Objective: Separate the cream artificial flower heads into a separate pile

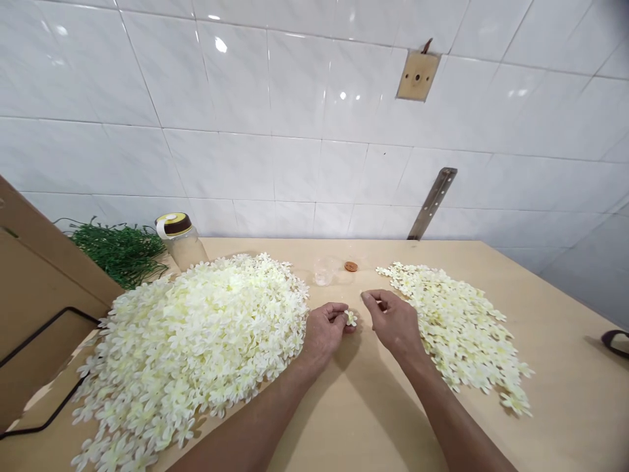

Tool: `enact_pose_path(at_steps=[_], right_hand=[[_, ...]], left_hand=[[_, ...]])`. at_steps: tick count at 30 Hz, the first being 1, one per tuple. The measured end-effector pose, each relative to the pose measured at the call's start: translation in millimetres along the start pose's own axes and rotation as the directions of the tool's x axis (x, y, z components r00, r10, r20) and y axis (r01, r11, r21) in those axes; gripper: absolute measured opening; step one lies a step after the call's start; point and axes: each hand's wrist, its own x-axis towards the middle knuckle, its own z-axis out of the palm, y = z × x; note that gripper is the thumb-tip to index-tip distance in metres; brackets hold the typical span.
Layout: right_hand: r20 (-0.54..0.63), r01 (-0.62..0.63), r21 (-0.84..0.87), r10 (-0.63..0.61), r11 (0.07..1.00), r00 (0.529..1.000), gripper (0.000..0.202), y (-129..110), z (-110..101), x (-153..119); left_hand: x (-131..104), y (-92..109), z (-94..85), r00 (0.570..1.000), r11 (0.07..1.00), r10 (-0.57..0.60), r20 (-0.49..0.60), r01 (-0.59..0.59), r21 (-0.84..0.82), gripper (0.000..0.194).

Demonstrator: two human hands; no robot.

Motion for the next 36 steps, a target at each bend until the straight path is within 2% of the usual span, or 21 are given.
enact_pose_path(at_steps=[2, 3, 4, 5, 6, 7, 8, 10, 11, 14, 17, 26, 36], right_hand=[[-0.014, 0.044, 0.099, -0.043, 0.994, 0.999, 0.036, -17, 1, -2], [0.065, 0.071, 0.186, -0.085, 0.98, 0.994, 0.036, -26, 3, -4], [0.218, 0.102, 0.277, -0.166, 0.955, 0.962, 0.038, -34, 4, -6], [0.343, 0.118, 0.341, -0.24, 0.933, 0.908, 0.041, -40, 5, -8], [0.394, 0.122, 0.374, -0.277, 0.919, 0.876, 0.043, -44, 5, -9], [0.396, 0.127, 0.377, -0.284, 0.917, 0.873, 0.043, -44, 5, -9], [0.354, 0.133, 0.35, -0.262, 0.927, 0.898, 0.04, -41, 5, -9], [0.193, 0.139, 0.223, -0.184, 0.965, 0.964, 0.03, -28, 2, -7], [0.167, 0.143, 0.149, -0.167, 0.979, 0.972, 0.026, -20, 0, -6], [0.272, 0.181, -0.006, -0.173, 0.983, 0.947, 0.019, 3, -2, -4], [0.344, 0.253, -0.058, -0.219, 0.966, 0.913, 0.015, 12, 0, -4], [0.314, 0.394, -0.092, -0.349, 0.915, 0.883, 0.019, 16, 6, -7], [0.27, 0.314, -0.102, -0.278, 0.944, 0.922, 0.024, 12, 8, -9]], left_hand=[[-2, 0, -0.4, 1.0, 0.999, 0.026, 0.015, -0.026, 0.034, 0.014], [-4, 1, -1.0, 0.998, 0.997, 0.054, 0.031, -0.055, 0.045, 0.011], [-5, 2, -1.7, 0.995, 0.995, 0.088, 0.05, -0.09, 0.047, 0.007], [-6, 3, -2.5, 0.99, 0.991, 0.122, 0.067, -0.126, 0.046, 0.005], [-7, 4, -3.1, 0.986, 0.988, 0.148, 0.08, -0.152, 0.039, 0.006], [-8, 4, -3.5, 0.984, 0.987, 0.158, 0.087, -0.16, 0.025, 0.007], [-7, 4, -3.6, 0.986, 0.989, 0.147, 0.083, -0.148, 0.007, 0.006], [-5, 4, -2.8, 0.994, 0.995, 0.094, 0.059, -0.092, -0.03, 0.007], [-4, 3, -2.1, 0.997, 0.997, 0.062, 0.042, -0.06, -0.049, 0.009], [-1, 2, -0.2, 1.0, 0.997, 0.016, 0.006, -0.015, -0.081, 0.01], [-2, 3, 0.6, 1.0, 0.996, 0.007, -0.001, -0.007, -0.088, 0.011], [0, 1, 0.6, 1.0, 0.995, -0.027, -0.008, 0.026, -0.097, 0.011], [-3, 5, 0.4, 0.999, 0.983, -0.038, 0.028, 0.042, -0.18, 0.012]])
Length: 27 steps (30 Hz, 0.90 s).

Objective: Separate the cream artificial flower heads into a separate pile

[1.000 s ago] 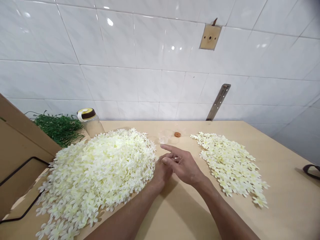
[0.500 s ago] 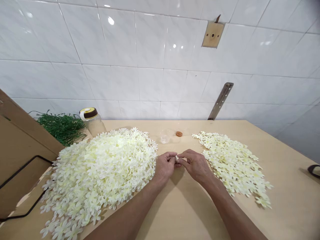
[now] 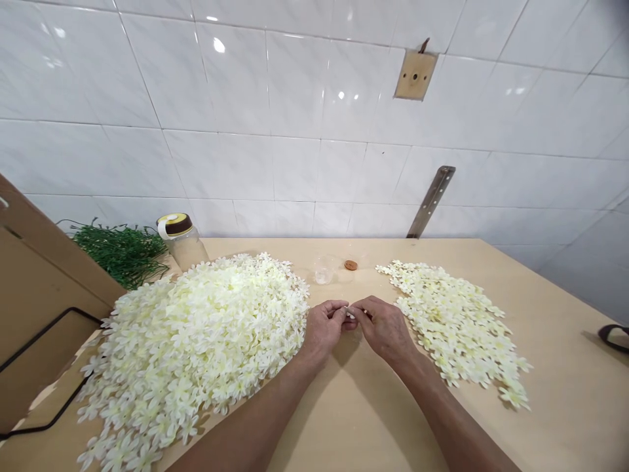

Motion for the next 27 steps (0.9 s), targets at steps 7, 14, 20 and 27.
enact_pose_path(at_steps=[7, 14, 20, 27], right_hand=[[0.037, -0.22, 0.163, 0.217, 0.962, 0.976, 0.016, -2, -2, 2], [0.027, -0.226, 0.162, 0.225, 0.96, 0.974, 0.025, -9, -6, 1], [0.007, -0.182, 0.033, 0.182, 0.983, 0.983, 0.032, -11, -3, 0], [0.054, -0.325, 0.089, 0.321, 0.942, 0.946, 0.032, -17, -9, 3]], left_hand=[[1, -2, -1.2, 0.998, 0.998, 0.054, -0.026, -0.055, -0.025, 0.021], [0, 0, -1.1, 0.995, 0.995, 0.098, -0.015, -0.098, -0.029, 0.025], [-2, 2, -0.7, 0.998, 0.998, 0.057, -0.006, -0.057, -0.027, 0.025], [-4, 4, 0.1, 0.999, 0.998, 0.036, 0.007, -0.035, -0.05, 0.024]])
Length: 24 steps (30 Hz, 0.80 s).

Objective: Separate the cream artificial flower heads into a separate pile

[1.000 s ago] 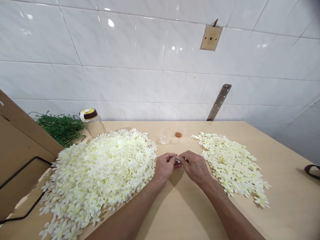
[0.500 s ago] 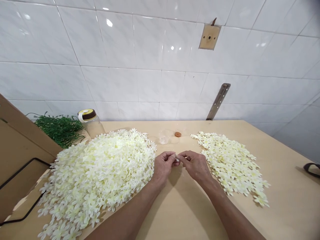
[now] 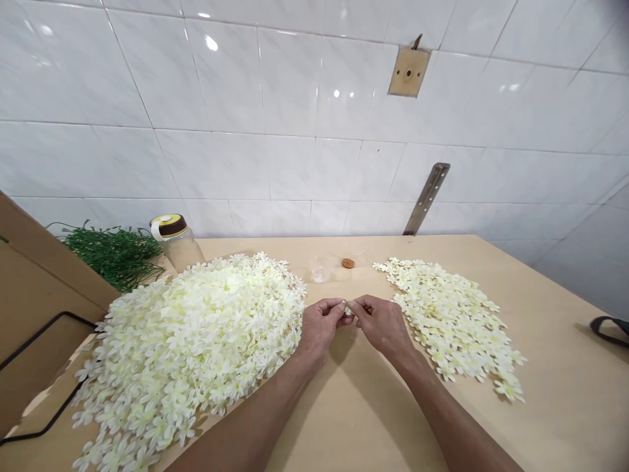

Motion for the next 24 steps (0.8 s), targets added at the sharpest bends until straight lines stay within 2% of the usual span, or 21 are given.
enact_pose_path(at_steps=[4, 8, 13, 16, 20, 24], right_hand=[[0.013, -0.056, 0.093, 0.055, 0.994, 0.998, 0.029, 1.1, -1.1, 2.2], [0.043, -0.052, 0.166, 0.046, 0.985, 0.998, 0.03, 6.1, 2.2, 3.1], [0.037, 0.034, 0.116, -0.038, 0.993, 0.999, 0.036, 8.0, 6.4, 1.6], [0.032, 0.026, 0.077, -0.028, 0.997, 0.999, 0.036, 4.4, 4.8, 0.6], [-0.007, -0.025, 0.079, 0.026, 0.997, 1.0, 0.032, 0.7, 2.2, 0.0], [-0.003, 0.023, 0.165, -0.023, 0.986, 1.0, 0.021, 6.1, 6.0, 0.6]], left_hand=[[0.4, -2.1, -0.7, 1.0, 1.0, 0.014, 0.001, -0.014, -0.008, 0.024], [2.2, -4.3, -1.4, 1.0, 1.0, 0.025, 0.001, -0.025, -0.002, 0.023], [5.2, -7.4, -2.4, 0.999, 0.999, 0.036, -0.009, -0.036, 0.007, 0.021], [5.2, -7.5, -2.4, 0.999, 0.999, 0.04, -0.011, -0.04, 0.005, 0.019], [3.6, -5.5, -1.7, 1.0, 1.0, 0.027, -0.013, -0.027, 0.009, 0.018], [3.1, -4.0, -0.6, 0.998, 1.0, 0.013, -0.053, -0.014, -0.013, 0.02]])
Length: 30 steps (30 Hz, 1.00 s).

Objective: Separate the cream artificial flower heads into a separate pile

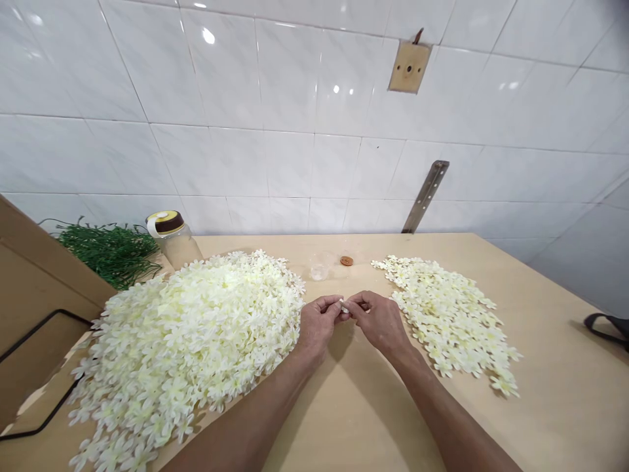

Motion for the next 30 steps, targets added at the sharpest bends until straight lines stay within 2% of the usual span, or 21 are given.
enact_pose_path(at_steps=[4, 8, 11, 13, 15, 17, 19, 21, 23, 26, 30], right_hand=[[0.02, 0.012, 0.118, -0.015, 0.993, 1.0, 0.018, 8, 4, 1], [-0.006, 0.013, 0.113, -0.012, 0.993, 1.0, 0.016, 8, 3, 2], [0.027, -0.045, 0.185, 0.041, 0.982, 0.999, 0.022, 5, 0, 3], [0.101, -0.15, 0.312, 0.124, 0.938, 0.987, 0.035, 4, -2, 4], [0.222, -0.266, 0.406, 0.188, 0.874, 0.957, 0.041, 5, -5, 5], [0.357, -0.348, 0.428, 0.197, 0.834, 0.913, 0.044, 7, -7, 6], [0.432, -0.373, 0.432, 0.175, 0.821, 0.885, 0.044, 9, -8, 6], [0.416, -0.362, 0.424, 0.177, 0.83, 0.892, 0.04, 10, -7, 6], [0.351, -0.34, 0.389, 0.204, 0.856, 0.914, 0.036, 11, -5, 6], [0.277, -0.312, 0.338, 0.223, 0.888, 0.935, 0.032, 13, -3, 6], [0.275, -0.28, 0.346, 0.188, 0.896, 0.943, 0.037, 13, -3, 7]], left_hand=[[0, 1, 0.4, 0.999, 1.0, 0.01, -0.031, -0.01, 0.004, 0.025], [1, 0, -0.2, 1.0, 0.999, 0.027, 0.002, -0.027, 0.017, 0.027], [3, -1, -1.0, 0.999, 0.999, 0.04, 0.005, -0.04, 0.032, 0.026], [3, -2, -1.6, 0.999, 0.998, 0.049, -0.002, -0.049, 0.045, 0.024], [3, -2, -2.3, 0.998, 0.996, 0.061, 0.007, -0.061, 0.071, 0.023], [3, -2, -3.0, 0.996, 0.99, 0.082, 0.019, -0.084, 0.116, 0.021], [2, -2, -3.2, 0.993, 0.976, 0.115, 0.02, -0.116, 0.182, 0.019], [1, -1, -2.9, 0.988, 0.955, 0.154, 0.014, -0.153, 0.254, 0.017], [0, -1, -2.3, 0.982, 0.938, 0.188, 0.003, -0.18, 0.297, 0.015], [0, -1, -1.9, 0.98, 0.938, 0.199, -0.025, -0.183, 0.294, 0.017], [1, -4, -3.5, 0.981, 0.943, 0.194, -0.024, -0.18, 0.28, 0.024]])
